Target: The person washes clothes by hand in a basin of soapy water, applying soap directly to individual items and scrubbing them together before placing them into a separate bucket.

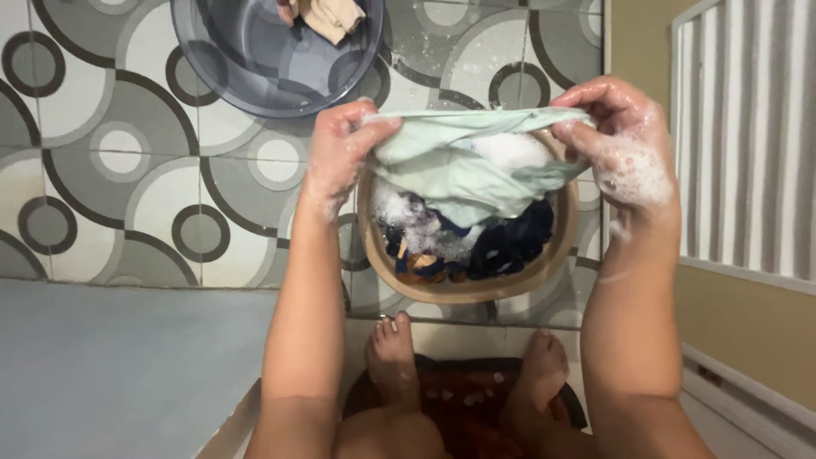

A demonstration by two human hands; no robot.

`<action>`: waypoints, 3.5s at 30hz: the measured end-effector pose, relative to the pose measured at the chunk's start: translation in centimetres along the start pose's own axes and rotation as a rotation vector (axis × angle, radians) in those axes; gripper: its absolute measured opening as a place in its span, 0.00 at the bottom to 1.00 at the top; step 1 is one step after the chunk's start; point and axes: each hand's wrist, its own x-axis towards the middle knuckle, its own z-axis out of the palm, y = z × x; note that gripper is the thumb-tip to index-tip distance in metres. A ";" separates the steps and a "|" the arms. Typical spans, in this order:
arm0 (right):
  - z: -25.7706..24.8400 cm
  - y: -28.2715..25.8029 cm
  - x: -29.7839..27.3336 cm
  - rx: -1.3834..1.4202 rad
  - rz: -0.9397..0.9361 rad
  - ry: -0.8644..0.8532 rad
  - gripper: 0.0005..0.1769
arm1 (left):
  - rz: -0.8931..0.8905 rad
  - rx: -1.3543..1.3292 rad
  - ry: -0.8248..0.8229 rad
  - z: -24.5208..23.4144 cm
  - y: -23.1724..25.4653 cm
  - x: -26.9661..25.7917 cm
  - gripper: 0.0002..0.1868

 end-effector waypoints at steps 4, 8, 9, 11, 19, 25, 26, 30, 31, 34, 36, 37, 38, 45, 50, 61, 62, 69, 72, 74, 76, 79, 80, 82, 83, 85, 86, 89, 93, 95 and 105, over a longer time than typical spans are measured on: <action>1.8 3.9 1.1 -0.229 0.091 0.180 0.10 | -0.057 -0.283 -0.212 1.3 1.6 -0.2 0.10; 5.4 8.7 0.0 -0.382 -0.177 0.016 0.13 | -0.172 -0.382 -0.389 3.6 2.5 -0.6 0.16; 6.1 9.7 -0.2 -0.173 0.018 -0.034 0.15 | -0.173 -0.424 -0.409 4.1 2.6 -0.6 0.19; 6.7 11.6 -1.1 0.206 0.053 -0.172 0.23 | -0.178 -0.511 -0.438 4.5 2.7 -1.0 0.26; 2.4 12.7 0.3 0.047 0.179 -0.121 0.22 | -0.224 -0.476 -0.525 3.0 4.6 -2.0 0.43; 7.0 5.6 -0.4 -0.133 0.096 0.053 0.14 | -0.217 -0.374 -0.489 5.2 5.7 -1.8 0.46; 8.7 4.7 -1.4 -0.052 0.239 0.013 0.20 | -0.206 -0.329 -0.482 5.8 5.7 -1.9 0.44; 10.6 3.9 -0.8 0.031 0.251 0.105 0.24 | -0.058 0.206 -0.533 6.9 6.2 -2.6 0.32; 9.7 3.9 -1.0 0.022 0.220 0.081 0.19 | -0.079 0.311 -0.476 6.9 6.2 -2.6 0.31; 7.6 3.2 -1.1 0.139 0.151 -0.046 0.13 | 0.068 0.412 -0.284 6.6 5.0 -1.3 0.29; 6.6 2.3 -0.5 0.419 0.150 -0.184 0.13 | 0.102 0.246 -0.258 6.3 2.8 -1.0 0.28; 6.5 1.9 -0.1 0.473 0.143 -0.241 0.14 | 0.057 0.082 -0.294 6.2 1.5 -1.0 0.28; 6.2 1.7 0.2 0.527 0.139 -0.297 0.15 | 0.008 -0.083 -0.330 6.1 0.2 -1.0 0.27; 1.3 2.9 2.0 0.667 -0.553 -0.560 0.22 | -0.257 -0.091 -0.394 2.2 -6.8 -0.4 0.17; -2.4 4.7 -0.2 0.874 -0.040 -0.112 0.26 | -0.174 -0.300 -0.398 -2.2 -6.6 -0.7 0.11; 10.2 16.1 -0.8 0.116 0.113 0.024 0.12 | -0.410 -0.384 0.047 7.3 -6.0 -1.1 0.29; 11.6 17.1 -0.6 0.258 -0.034 -0.041 0.09 | -0.468 -0.252 0.113 7.7 -6.6 -1.1 0.30; 4.6 19.3 3.0 -0.675 0.298 0.453 0.24 | -0.312 0.520 0.058 10.4 -9.9 2.4 0.22; 2.4 20.5 2.8 -0.900 -0.072 0.123 0.18 | -0.159 1.114 -0.226 11.1 -12.6 3.6 0.18; 3.3 22.5 2.8 -1.070 0.032 -0.026 0.17 | 0.021 1.296 -0.243 11.4 -14.6 3.4 0.15; 3.1 25.5 3.1 -1.139 0.111 -0.116 0.18 | -0.061 1.282 -0.285 11.5 -15.9 4.3 0.15; 1.4 33.6 4.3 -1.158 0.237 -0.141 0.16 | -0.362 1.229 -0.379 11.6 -16.9 5.6 0.17; 0.6 37.0 5.0 -1.202 0.298 -0.141 0.12 | -0.485 1.201 -0.410 11.7 -17.3 6.4 0.18; -0.6 41.1 5.2 -1.319 0.246 -0.156 0.09 | -0.492 1.252 -0.445 11.7 -18.6 7.2 0.18; -1.2 42.3 4.9 -1.389 0.132 -0.170 0.10 | -0.496 1.276 -0.464 11.7 -19.4 7.2 0.18; -1.3 42.1 4.3 -1.439 0.109 -0.268 0.11 | -0.548 1.245 -0.421 11.6 -20.6 7.3 0.18; -1.1 40.8 4.5 -1.410 0.210 -0.373 0.11 | -0.570 1.229 -0.393 11.7 -20.8 7.2 0.17; -1.5 32.0 5.4 -1.027 0.380 -0.491 0.16 | -0.485 1.299 -0.445 11.7 -19.3 6.9 0.17; -0.5 20.6 0.8 -1.054 0.367 -0.060 0.26 | -0.263 1.327 -0.402 11.1 -14.2 5.2 0.23; 0.8 18.3 -1.0 -1.198 0.416 -0.038 0.28 | -0.152 1.299 -0.409 10.3 -11.4 4.2 0.23; 1.4 21.5 -0.2 -1.233 0.378 -0.321 0.26 | -0.484 -0.578 -0.436 4.7 -10.6 1.2 0.17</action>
